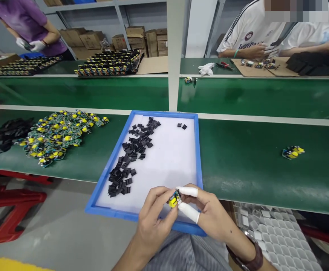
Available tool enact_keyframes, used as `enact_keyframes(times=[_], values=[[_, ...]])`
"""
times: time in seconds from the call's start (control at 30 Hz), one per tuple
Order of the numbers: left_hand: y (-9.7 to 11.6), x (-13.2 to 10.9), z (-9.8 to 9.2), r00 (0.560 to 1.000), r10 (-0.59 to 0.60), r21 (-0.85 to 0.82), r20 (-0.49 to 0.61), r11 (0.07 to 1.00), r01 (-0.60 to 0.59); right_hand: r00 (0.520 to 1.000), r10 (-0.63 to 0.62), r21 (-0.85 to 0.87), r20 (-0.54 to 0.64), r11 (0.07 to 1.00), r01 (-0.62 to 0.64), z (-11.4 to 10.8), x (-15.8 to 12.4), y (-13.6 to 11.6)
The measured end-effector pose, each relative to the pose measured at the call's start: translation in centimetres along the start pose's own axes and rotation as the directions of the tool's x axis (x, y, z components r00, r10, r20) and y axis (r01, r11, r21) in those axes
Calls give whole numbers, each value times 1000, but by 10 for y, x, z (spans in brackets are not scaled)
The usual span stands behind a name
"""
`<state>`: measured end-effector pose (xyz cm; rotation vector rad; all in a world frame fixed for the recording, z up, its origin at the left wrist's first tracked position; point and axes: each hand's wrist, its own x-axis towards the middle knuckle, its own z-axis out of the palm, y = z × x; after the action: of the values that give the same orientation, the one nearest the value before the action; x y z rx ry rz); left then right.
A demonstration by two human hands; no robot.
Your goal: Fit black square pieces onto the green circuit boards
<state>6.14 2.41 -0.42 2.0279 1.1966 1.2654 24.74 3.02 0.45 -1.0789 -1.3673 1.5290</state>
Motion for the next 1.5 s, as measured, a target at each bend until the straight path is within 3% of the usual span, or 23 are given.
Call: enact_keyframes(times=[0.23, 0.4, 0.57, 0.73, 0.87, 1.1, 1.3, 1.5], values=[[-5, -8, 0, 1000, 12, -6, -16, 1000, -12, 995, -69, -118, 77, 990, 78, -1, 5, -3], [-6, -9, 1, 1000, 2, -19, -25, 1000, -2, 992, -119, -189, 27, 974, 122, 0, 7, -6], [-7, -9, 1, 999, 0, -20, -39, 1000, -1, 992, -90, -136, 92, 985, 102, -1, 7, 0], [-7, -10, 1, 999, -23, -24, -31, 999, 22, 991, -129, -202, 25, 971, 132, 1, 4, -1], [-6, -9, 0, 999, -5, -30, -42, 1000, 4, 990, -119, -146, 70, 981, 128, 3, 5, 0], [-7, -9, -2, 996, -58, -96, -69, 994, 51, 995, -94, -83, -40, 992, 90, 8, 2, 8], [-10, -12, 1, 990, -132, -139, -53, 983, 123, 984, -169, -250, -63, 957, 149, 11, -2, 1], [-11, -12, 2, 992, -115, -158, -42, 982, 107, 984, -162, -250, -75, 958, 139, 13, -1, 3]])
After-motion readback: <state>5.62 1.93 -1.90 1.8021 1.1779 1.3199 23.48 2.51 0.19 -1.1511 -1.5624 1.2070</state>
